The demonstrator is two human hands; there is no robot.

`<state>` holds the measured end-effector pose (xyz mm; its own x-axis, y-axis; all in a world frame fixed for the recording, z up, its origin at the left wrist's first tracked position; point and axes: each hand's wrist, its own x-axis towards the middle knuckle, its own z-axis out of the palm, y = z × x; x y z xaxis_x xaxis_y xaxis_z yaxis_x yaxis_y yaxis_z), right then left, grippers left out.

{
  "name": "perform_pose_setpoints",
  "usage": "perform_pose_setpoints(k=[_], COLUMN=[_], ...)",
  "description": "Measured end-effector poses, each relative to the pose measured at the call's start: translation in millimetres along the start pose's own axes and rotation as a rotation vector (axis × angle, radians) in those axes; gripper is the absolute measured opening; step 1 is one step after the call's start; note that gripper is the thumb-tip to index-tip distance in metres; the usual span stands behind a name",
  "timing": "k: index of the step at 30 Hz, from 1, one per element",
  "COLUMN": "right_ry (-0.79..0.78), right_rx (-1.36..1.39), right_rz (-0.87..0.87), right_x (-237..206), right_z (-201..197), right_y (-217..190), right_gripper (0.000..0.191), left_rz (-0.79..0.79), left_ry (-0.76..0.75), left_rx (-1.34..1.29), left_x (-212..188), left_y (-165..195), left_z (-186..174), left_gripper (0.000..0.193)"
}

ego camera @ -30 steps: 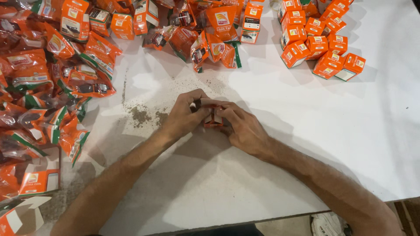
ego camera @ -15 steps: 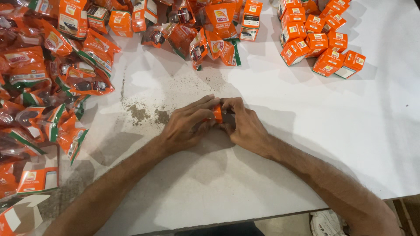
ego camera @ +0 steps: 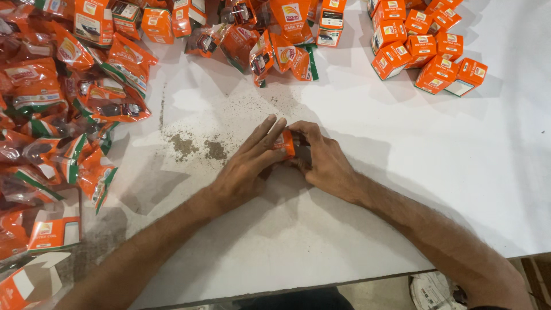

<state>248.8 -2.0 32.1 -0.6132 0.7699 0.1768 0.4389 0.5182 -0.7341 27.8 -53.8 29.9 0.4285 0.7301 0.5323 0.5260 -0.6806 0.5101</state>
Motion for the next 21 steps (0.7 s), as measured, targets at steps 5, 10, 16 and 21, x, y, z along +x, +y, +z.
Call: perform_pose_setpoints(k=[5,10,16,21], right_ry=[-0.001,-0.008,0.006,-0.001], right_rx=[-0.005,0.053,0.022,0.029], right_rz=[-0.069,-0.045,-0.072,-0.087], right_x=[-0.3,3.5,4.3,3.6], right_z=[0.5,1.9,1.7,-0.2], right_y=[1.8,-0.6,-2.9,-3.6], right_gripper=[0.069,0.070,0.072,0.078], left_rz=[0.119,-0.003,-0.143,0.162], left_ry=[-0.008,0.054,0.187,0.044], left_rx=[0.184,-0.148,-0.270,0.176], left_x=[-8.0,-7.8,-11.6,-13.8], left_y=[12.6,1.3,-0.5,0.0], left_z=[1.7,-3.8,2.6,-5.0], left_gripper=[0.033,0.032,0.024,0.036])
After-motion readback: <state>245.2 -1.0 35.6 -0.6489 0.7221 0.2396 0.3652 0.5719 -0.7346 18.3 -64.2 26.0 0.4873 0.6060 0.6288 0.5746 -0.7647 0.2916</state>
